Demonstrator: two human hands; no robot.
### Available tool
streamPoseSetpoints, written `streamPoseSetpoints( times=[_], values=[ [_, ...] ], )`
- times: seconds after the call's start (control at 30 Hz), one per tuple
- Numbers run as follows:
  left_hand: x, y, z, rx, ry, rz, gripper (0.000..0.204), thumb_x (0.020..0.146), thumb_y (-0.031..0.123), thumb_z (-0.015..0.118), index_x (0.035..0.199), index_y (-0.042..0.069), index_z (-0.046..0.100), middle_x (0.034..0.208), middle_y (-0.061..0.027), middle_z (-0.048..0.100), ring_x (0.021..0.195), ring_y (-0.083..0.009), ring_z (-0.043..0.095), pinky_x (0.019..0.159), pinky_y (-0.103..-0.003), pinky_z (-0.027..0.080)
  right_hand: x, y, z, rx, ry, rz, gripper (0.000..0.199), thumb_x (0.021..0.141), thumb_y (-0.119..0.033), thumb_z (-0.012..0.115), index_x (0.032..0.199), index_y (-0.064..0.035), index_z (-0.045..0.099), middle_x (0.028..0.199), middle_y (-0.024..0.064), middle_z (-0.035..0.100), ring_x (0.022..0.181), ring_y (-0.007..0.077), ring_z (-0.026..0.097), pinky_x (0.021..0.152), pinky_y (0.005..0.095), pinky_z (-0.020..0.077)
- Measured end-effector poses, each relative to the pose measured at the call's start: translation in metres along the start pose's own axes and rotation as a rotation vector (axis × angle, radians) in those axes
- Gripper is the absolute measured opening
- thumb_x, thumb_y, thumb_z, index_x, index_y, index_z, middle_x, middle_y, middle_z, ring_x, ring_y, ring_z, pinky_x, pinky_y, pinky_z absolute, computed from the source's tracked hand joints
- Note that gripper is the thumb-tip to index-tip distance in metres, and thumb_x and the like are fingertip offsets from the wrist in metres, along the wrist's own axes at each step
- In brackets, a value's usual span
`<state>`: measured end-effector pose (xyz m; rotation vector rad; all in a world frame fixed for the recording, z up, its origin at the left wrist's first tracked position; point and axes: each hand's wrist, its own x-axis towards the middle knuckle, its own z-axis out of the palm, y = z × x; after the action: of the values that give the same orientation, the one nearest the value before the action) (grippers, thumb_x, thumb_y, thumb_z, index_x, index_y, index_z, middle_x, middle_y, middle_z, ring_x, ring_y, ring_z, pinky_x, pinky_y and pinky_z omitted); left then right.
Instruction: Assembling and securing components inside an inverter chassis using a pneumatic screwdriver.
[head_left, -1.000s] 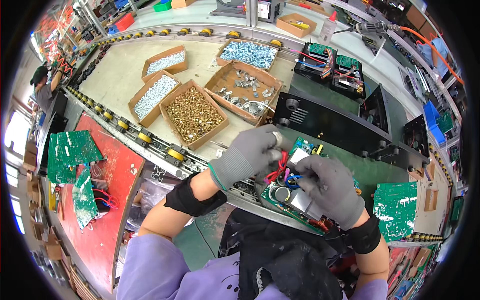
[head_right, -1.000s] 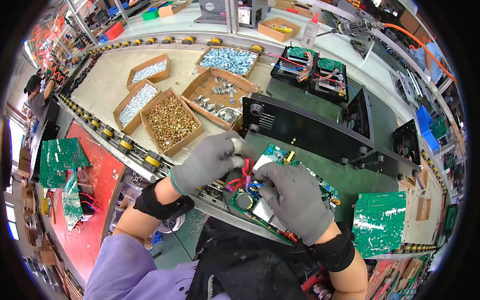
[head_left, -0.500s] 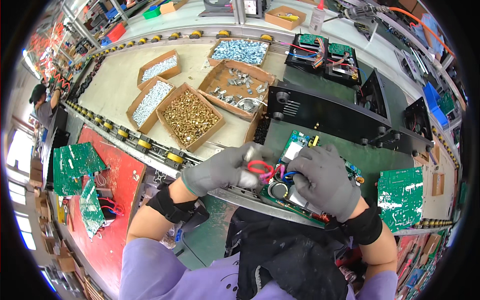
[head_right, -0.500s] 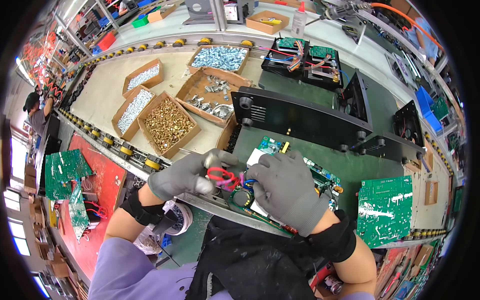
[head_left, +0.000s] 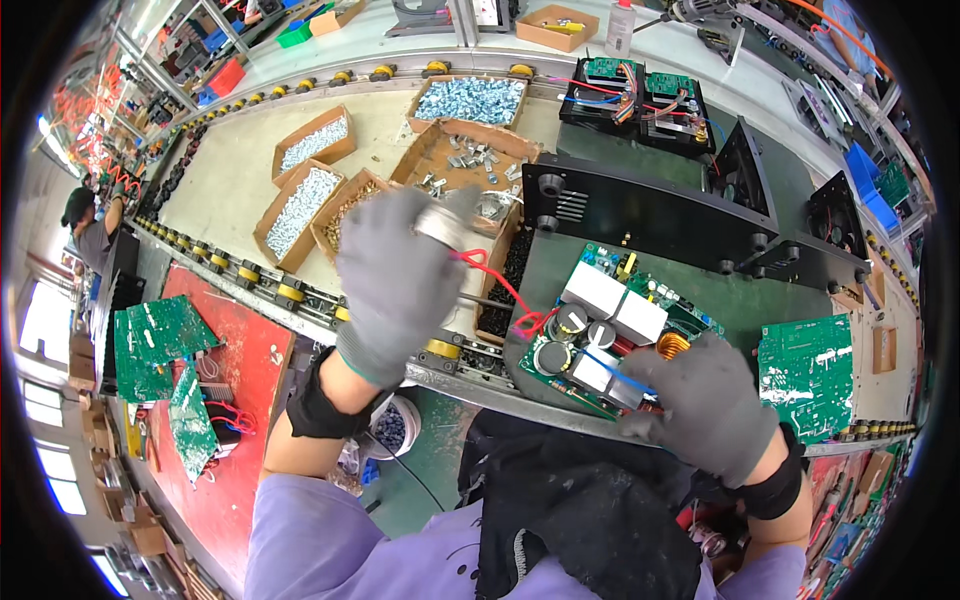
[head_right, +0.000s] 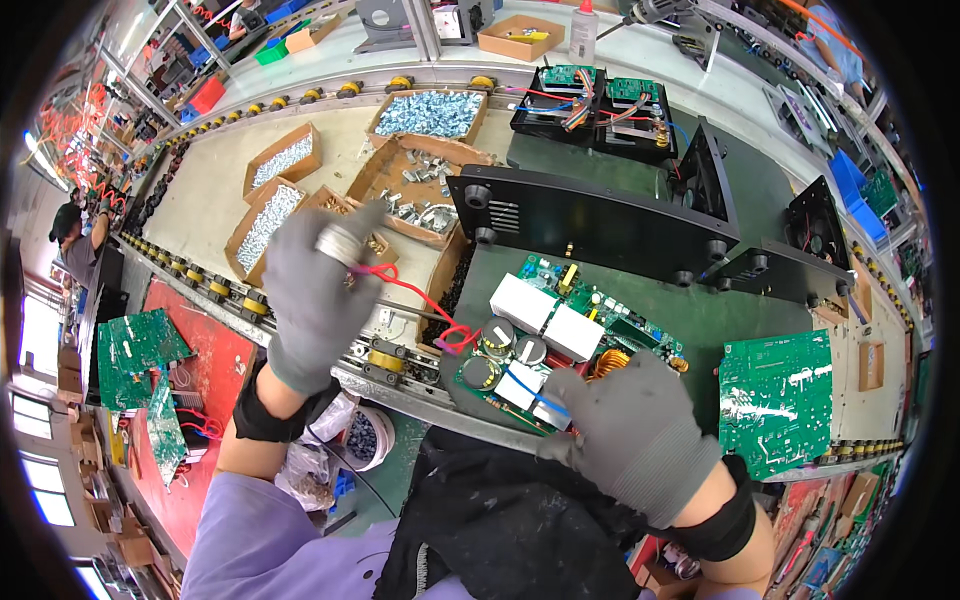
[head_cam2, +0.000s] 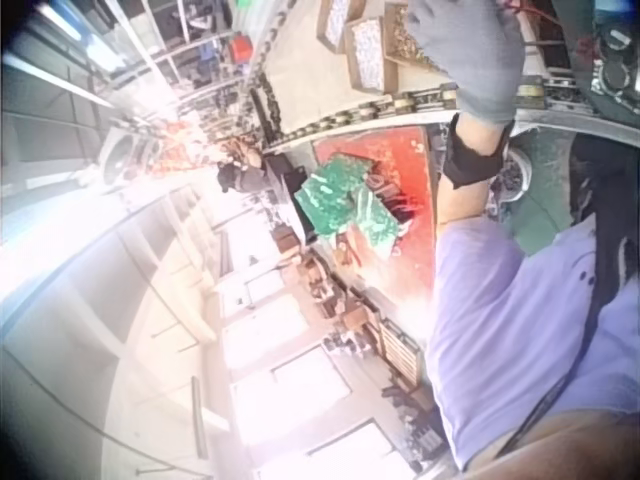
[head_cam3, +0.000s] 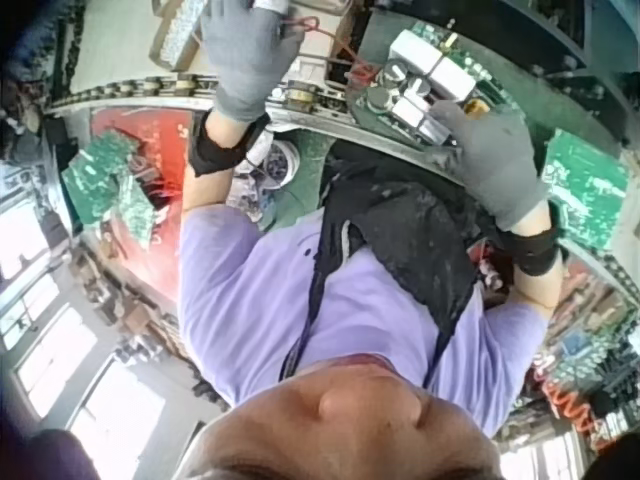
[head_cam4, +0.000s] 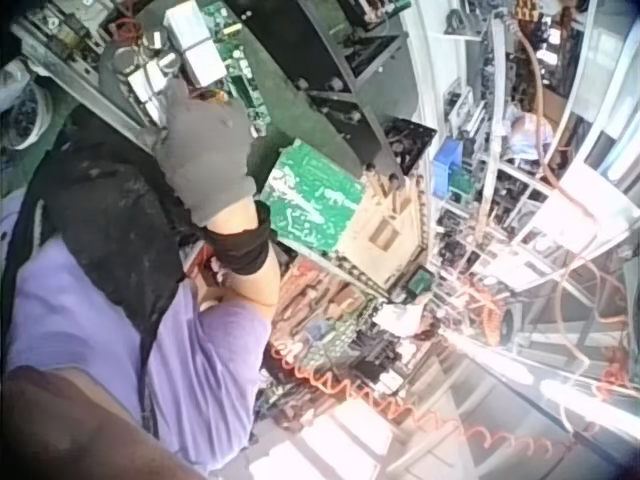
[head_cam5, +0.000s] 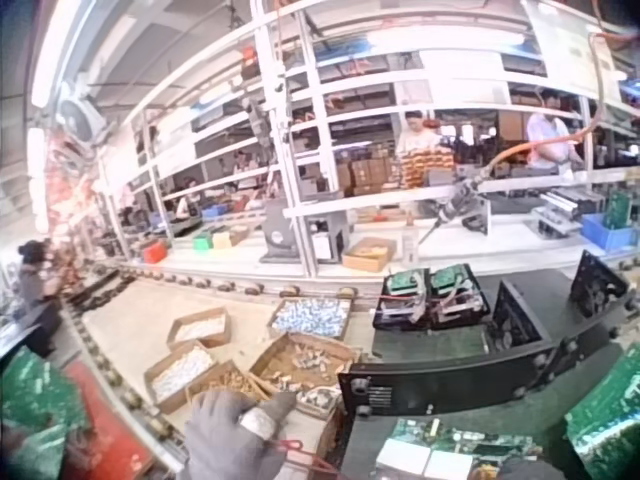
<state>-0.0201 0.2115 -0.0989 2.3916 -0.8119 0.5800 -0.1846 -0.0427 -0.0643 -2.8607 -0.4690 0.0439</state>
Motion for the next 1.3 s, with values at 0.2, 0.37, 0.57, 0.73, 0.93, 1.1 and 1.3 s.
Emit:
streamPoseSetpoints(
  times=[0.2, 0.37, 0.57, 0.73, 0.93, 1.1, 1.3],
  values=[
    [-0.023, -0.003, 0.020, -1.065, -0.521, -0.845, 0.051, 0.081, 0.014, 0.073, 0.127, 0.001, 0.055, 0.104, -0.0077, 0.063, 0.095, -0.0160, 0.061, 0.082, -0.031, 0.049, -0.028, 0.003, 0.033, 0.000, 0.130, 0.019, 0.050, 0.071, -0.023, 0.078, 0.115, -0.0104, 0.056, 0.065, 0.0040, 0.058, 0.064, 0.0250, 0.057, 0.073, 0.0412, 0.0420],
    [-0.050, 0.038, 0.043, -1.054, -0.607, -0.664, 0.057, 0.083, 0.011, 0.066, 0.134, -0.004, 0.045, 0.098, -0.0069, 0.064, 0.091, -0.0113, 0.060, 0.082, -0.026, 0.047, -0.031, 0.002, 0.047, 0.028, 0.269, 0.033, 0.049, 0.073, -0.018, 0.076, 0.117, -0.0103, 0.056, 0.065, 0.0035, 0.055, 0.067, 0.0244, 0.056, 0.077, 0.0439, 0.0422],
    [-0.032, 0.041, 0.024, -1.492, -0.552, -0.857, 0.059, 0.083, 0.010, 0.057, 0.137, -0.008, 0.040, 0.109, -0.0125, 0.062, 0.101, -0.0176, 0.058, 0.094, -0.031, 0.042, -0.046, 0.005, 0.051, 0.047, 0.229, 0.033, 0.044, 0.075, -0.013, 0.071, 0.118, -0.0126, 0.059, 0.065, 0.0020, 0.053, 0.066, 0.0225, 0.055, 0.080, 0.0406, 0.0433],
    [-0.033, 0.037, 0.009, -1.419, -0.470, -0.702, 0.067, 0.080, 0.020, 0.057, 0.138, -0.008, 0.038, 0.102, -0.0087, 0.060, 0.099, -0.0190, 0.058, 0.094, -0.030, 0.041, -0.062, 0.005, 0.052, 0.108, 0.302, 0.069, 0.042, 0.075, -0.012, 0.070, 0.116, -0.0129, 0.061, 0.065, 0.0014, 0.053, 0.066, 0.0209, 0.055, 0.076, 0.0389, 0.0431],
    [-0.024, 0.004, -0.032, -1.541, -0.061, -0.346, 0.071, 0.087, 0.033, 0.058, 0.143, -0.004, 0.032, 0.102, -0.0091, 0.060, 0.101, -0.0234, 0.058, 0.097, -0.042, 0.039, -0.057, 0.010, 0.056, -0.007, 0.292, 0.116, 0.038, 0.076, -0.011, 0.068, 0.113, -0.0139, 0.062, 0.068, 0.0014, 0.054, 0.068, 0.0204, 0.055, 0.072, 0.0380, 0.0425],
    [-0.003, -0.029, -0.110, -1.219, 0.281, 0.045, 0.066, 0.098, 0.033, 0.047, 0.150, -0.001, 0.022, 0.112, -0.0064, 0.064, 0.110, -0.0206, 0.058, 0.107, -0.046, 0.036, -0.045, 0.009, 0.027, 0.071, 0.186, 0.124, 0.034, 0.075, -0.011, 0.067, 0.109, -0.0138, 0.061, 0.073, 0.0024, 0.055, 0.071, 0.0224, 0.056, 0.071, 0.0388, 0.0425],
    [-0.056, -0.006, -0.033, -0.888, -0.111, -0.581, 0.059, 0.087, 0.027, 0.064, 0.133, -0.005, 0.048, 0.096, -0.0063, 0.064, 0.093, -0.0154, 0.059, 0.089, -0.031, 0.046, 0.007, 0.002, 0.020, -0.069, 0.349, 0.152, 0.030, 0.080, -0.014, 0.063, 0.110, -0.0104, 0.061, 0.087, 0.0061, 0.061, 0.082, 0.0270, 0.059, 0.075, 0.0390, 0.0438]
  ],
)
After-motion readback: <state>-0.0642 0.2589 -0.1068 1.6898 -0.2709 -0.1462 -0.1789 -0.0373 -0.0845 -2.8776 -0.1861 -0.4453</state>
